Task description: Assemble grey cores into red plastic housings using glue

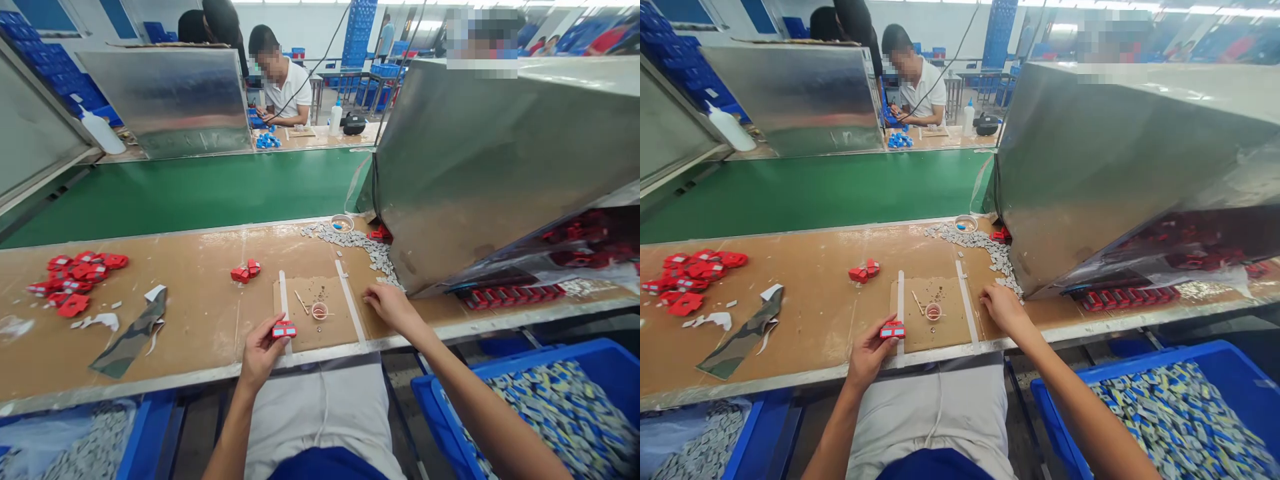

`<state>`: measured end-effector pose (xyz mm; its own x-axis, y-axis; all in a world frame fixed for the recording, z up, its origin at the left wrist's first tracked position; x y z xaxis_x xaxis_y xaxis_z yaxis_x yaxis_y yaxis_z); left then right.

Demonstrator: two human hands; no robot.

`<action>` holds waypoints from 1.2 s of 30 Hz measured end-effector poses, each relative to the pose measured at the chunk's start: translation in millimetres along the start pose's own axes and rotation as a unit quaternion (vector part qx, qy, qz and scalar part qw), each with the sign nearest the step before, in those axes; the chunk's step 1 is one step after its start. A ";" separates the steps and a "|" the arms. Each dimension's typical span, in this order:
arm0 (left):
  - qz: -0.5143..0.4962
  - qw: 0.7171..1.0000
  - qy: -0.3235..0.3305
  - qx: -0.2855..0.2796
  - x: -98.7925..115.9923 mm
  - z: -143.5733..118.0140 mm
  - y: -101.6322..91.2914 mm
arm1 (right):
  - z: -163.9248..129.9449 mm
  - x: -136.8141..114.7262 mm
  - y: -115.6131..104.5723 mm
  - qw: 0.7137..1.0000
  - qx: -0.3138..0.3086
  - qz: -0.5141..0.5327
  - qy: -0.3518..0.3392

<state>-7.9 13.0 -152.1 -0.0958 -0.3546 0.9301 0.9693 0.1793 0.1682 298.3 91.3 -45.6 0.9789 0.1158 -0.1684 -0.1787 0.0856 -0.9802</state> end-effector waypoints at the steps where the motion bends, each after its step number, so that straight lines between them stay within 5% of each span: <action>1: -0.001 1.000 0.006 -0.003 -0.7 0.1 0.0 | -0.5 2.3 2.1 1.000 0.004 0.004 0.004; 11: 0.027 0.997 0.064 -0.036 -0.4 3.4 -1.4 | -11.6 22.9 16.9 0.978 0.082 0.191 0.019; 17: -0.072 0.993 0.001 -0.095 1.4 2.0 1.9 | -32.1 13.4 22.1 0.887 0.027 0.458 0.051; 24: -0.149 0.977 -0.025 -0.151 10.2 3.2 3.0 | -76.1 -59.0 28.8 0.770 -0.042 0.636 0.028; 30: -0.134 0.981 -0.055 -0.129 4.7 -0.1 -0.4 | -87.5 -117.1 28.8 0.809 -0.016 0.583 -0.075; 36: -0.106 0.985 -0.059 -0.127 3.1 -0.1 -2.8 | -76.1 -128.6 40.2 0.827 0.004 0.558 -0.066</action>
<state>-11.0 11.4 -149.7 -0.3123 -0.2480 0.9170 0.9489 -0.1270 0.2888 172.8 4.5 -71.2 0.1839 0.2343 -0.9546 -0.9651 -0.1411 -0.2205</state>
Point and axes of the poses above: each hand's wrist, its own z-axis towards the middle knuckle, its own y-axis out of the palm, x = y × z, the point moved 1 cm from there along z, towards the middle knuckle, and after that the axes turned 9 degrees about x, right-handed, at the moved point
